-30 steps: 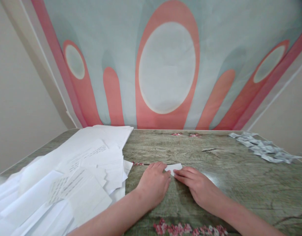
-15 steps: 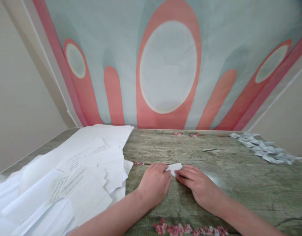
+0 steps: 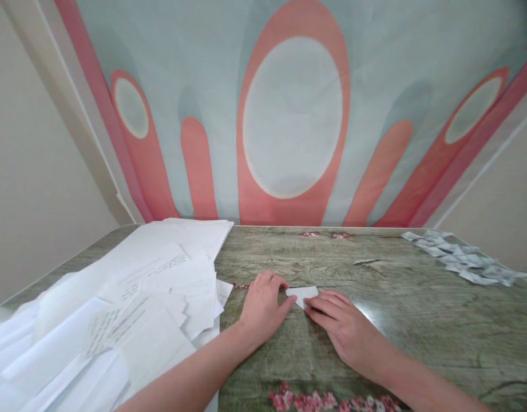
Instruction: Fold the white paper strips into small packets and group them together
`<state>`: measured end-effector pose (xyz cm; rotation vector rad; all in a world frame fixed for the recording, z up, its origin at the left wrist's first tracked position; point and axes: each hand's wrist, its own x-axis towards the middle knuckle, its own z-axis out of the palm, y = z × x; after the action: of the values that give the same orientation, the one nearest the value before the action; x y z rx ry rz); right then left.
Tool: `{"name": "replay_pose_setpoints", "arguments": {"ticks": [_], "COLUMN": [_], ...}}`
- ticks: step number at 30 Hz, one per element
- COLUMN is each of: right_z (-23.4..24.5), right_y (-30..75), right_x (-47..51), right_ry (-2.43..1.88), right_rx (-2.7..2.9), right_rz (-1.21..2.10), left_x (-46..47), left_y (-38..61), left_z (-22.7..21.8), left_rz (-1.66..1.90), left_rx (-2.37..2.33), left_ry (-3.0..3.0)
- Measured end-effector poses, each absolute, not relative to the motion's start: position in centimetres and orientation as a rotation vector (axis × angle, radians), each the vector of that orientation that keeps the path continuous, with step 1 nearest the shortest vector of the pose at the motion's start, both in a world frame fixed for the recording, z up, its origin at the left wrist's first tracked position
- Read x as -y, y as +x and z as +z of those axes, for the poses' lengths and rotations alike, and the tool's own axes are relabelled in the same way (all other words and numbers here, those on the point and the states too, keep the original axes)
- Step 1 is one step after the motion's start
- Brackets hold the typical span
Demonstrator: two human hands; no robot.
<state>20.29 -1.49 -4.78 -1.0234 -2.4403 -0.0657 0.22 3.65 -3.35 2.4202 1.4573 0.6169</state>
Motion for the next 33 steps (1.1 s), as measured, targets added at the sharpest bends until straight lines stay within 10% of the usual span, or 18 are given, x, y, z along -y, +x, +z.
{"name": "replay_pose_setpoints", "arguments": {"ticks": [33], "right_z": [-5.02], "right_y": [20.20], "right_x": [1.47], "right_ry": [-0.994], "right_rx": [2.467], "right_rz": [-0.079], "left_x": [-4.43], "left_y": [0.65], "left_z": [-3.15], "left_rz": [0.575], "left_rx": [-1.522], "left_ry": [2.289]}}
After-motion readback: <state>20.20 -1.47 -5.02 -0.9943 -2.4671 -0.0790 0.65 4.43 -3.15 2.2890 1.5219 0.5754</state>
